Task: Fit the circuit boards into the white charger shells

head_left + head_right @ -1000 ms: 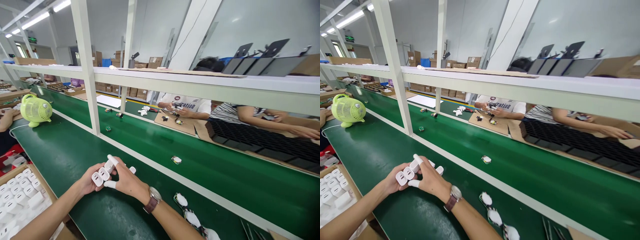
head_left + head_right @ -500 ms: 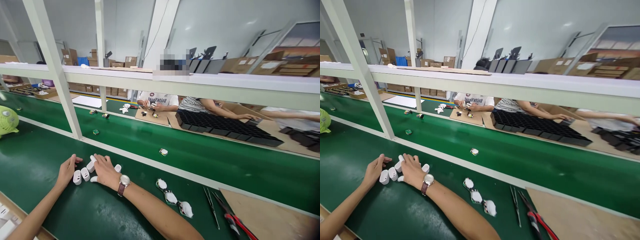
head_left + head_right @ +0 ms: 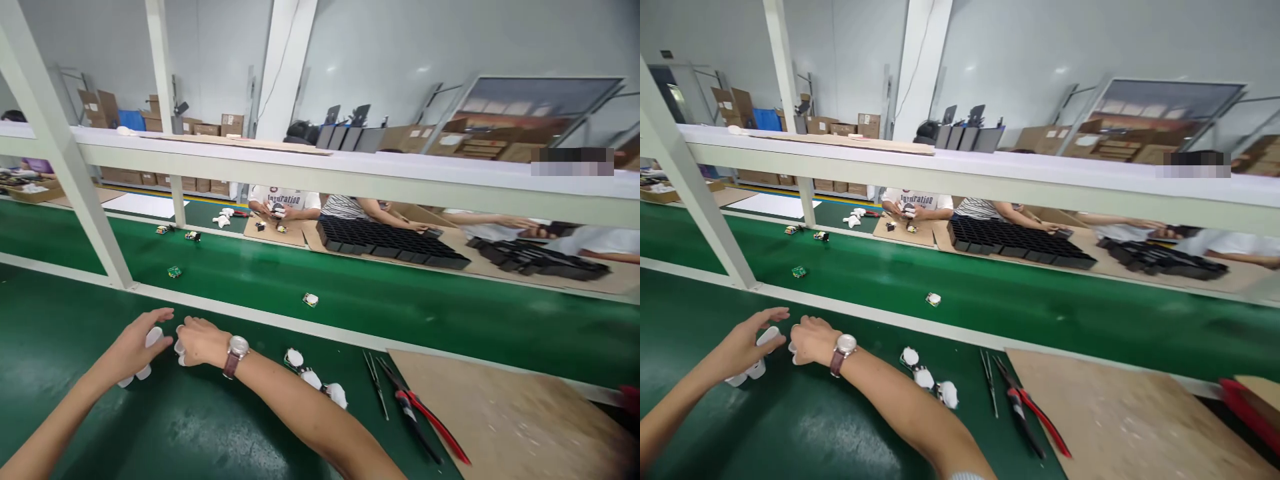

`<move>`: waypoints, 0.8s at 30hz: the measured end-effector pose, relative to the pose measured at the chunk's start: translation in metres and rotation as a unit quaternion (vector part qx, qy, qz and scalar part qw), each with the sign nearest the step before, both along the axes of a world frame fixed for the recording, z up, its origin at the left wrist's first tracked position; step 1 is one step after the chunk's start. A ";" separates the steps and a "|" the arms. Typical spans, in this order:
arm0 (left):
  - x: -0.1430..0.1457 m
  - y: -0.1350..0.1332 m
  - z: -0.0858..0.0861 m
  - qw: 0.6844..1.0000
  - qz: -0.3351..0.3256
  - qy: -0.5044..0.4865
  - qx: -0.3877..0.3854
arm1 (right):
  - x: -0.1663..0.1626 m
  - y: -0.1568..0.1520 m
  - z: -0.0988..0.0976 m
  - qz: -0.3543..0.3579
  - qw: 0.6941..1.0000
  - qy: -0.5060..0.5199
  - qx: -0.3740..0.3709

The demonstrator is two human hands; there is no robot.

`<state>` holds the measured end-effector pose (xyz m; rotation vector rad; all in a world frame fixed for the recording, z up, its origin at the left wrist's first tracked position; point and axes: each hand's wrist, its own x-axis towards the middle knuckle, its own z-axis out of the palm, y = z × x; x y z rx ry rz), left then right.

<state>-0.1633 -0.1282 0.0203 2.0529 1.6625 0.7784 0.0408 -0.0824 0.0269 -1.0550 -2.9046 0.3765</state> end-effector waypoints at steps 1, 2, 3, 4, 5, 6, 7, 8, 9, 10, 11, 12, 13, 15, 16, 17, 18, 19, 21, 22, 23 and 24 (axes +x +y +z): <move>0.005 0.002 -0.004 0.999 -0.038 0.032 -0.015 | 0.002 0.003 0.002 0.000 1.000 -0.001 -0.004; 0.009 0.003 -0.006 0.996 -0.062 0.057 -0.029 | 0.008 0.007 0.005 -0.006 1.000 0.004 -0.008; 0.011 0.002 -0.007 0.994 -0.073 0.075 -0.040 | 0.020 0.011 0.009 -0.019 1.000 0.012 -0.010; 0.010 0.001 -0.006 0.992 -0.074 0.086 -0.048 | 0.038 0.016 0.013 -0.036 0.999 0.022 -0.012; 0.008 0.000 -0.003 0.992 -0.069 0.090 -0.052 | 0.062 0.022 0.018 -0.072 0.997 0.035 -0.012; 0.005 -0.001 0.000 0.993 -0.061 0.091 -0.053 | 0.092 0.029 0.022 -0.107 0.993 0.043 -0.005; 0.000 0.000 0.004 0.993 -0.051 0.091 -0.051 | 0.125 0.037 0.025 -0.147 0.988 0.048 0.003; -0.005 0.003 0.008 0.994 -0.041 0.092 -0.047 | 0.161 0.045 0.027 -0.192 0.980 0.047 0.010; -0.011 0.009 0.012 0.994 -0.032 0.094 -0.041 | 0.197 0.053 0.027 -0.244 0.969 0.044 0.017; -0.015 0.018 0.013 0.994 -0.026 0.099 -0.034 | 0.232 0.059 0.026 -0.290 0.956 0.039 0.020; -0.018 0.030 0.014 0.993 -0.022 0.110 -0.028 | 0.264 0.063 0.023 -0.327 0.944 0.035 0.019; -0.019 0.046 0.012 0.992 -0.020 0.125 -0.025 | 0.291 0.065 0.019 -0.353 0.935 0.032 0.015; -0.016 0.064 0.010 0.989 -0.016 0.144 -0.023 | 0.313 0.065 0.014 -0.370 0.928 0.032 0.009; -0.001 0.105 0.004 0.983 -0.004 0.180 -0.021 | 0.341 0.061 0.004 -0.380 0.924 0.042 -0.002; 0.011 0.126 0.001 0.981 0.003 0.193 -0.022 | 0.348 0.056 -0.001 -0.373 0.926 0.050 -0.006; 0.025 0.146 -0.002 0.979 0.009 0.201 -0.023 | 0.351 0.051 -0.005 -0.361 0.931 0.061 -0.011; 0.040 0.163 -0.003 0.978 0.013 0.206 -0.025 | 0.351 0.044 -0.010 -0.343 0.936 0.073 -0.017; 0.056 0.178 -0.002 0.977 0.016 0.212 -0.026 | 0.350 0.036 -0.013 -0.320 0.943 0.084 -0.024; 0.087 0.199 0.002 0.975 0.018 0.220 -0.024 | 0.348 0.015 -0.020 -0.258 0.959 0.109 -0.044; 0.102 0.204 0.006 0.975 0.016 0.222 -0.021 | 0.349 0.003 -0.023 -0.221 0.966 0.124 -0.055; 0.117 0.204 0.009 0.975 0.009 0.223 -0.017 | 0.350 -0.010 -0.026 -0.183 0.971 0.143 -0.064; 0.132 0.200 0.013 0.975 -0.004 0.220 -0.013 | 0.353 -0.021 -0.028 -0.153 0.973 0.159 -0.072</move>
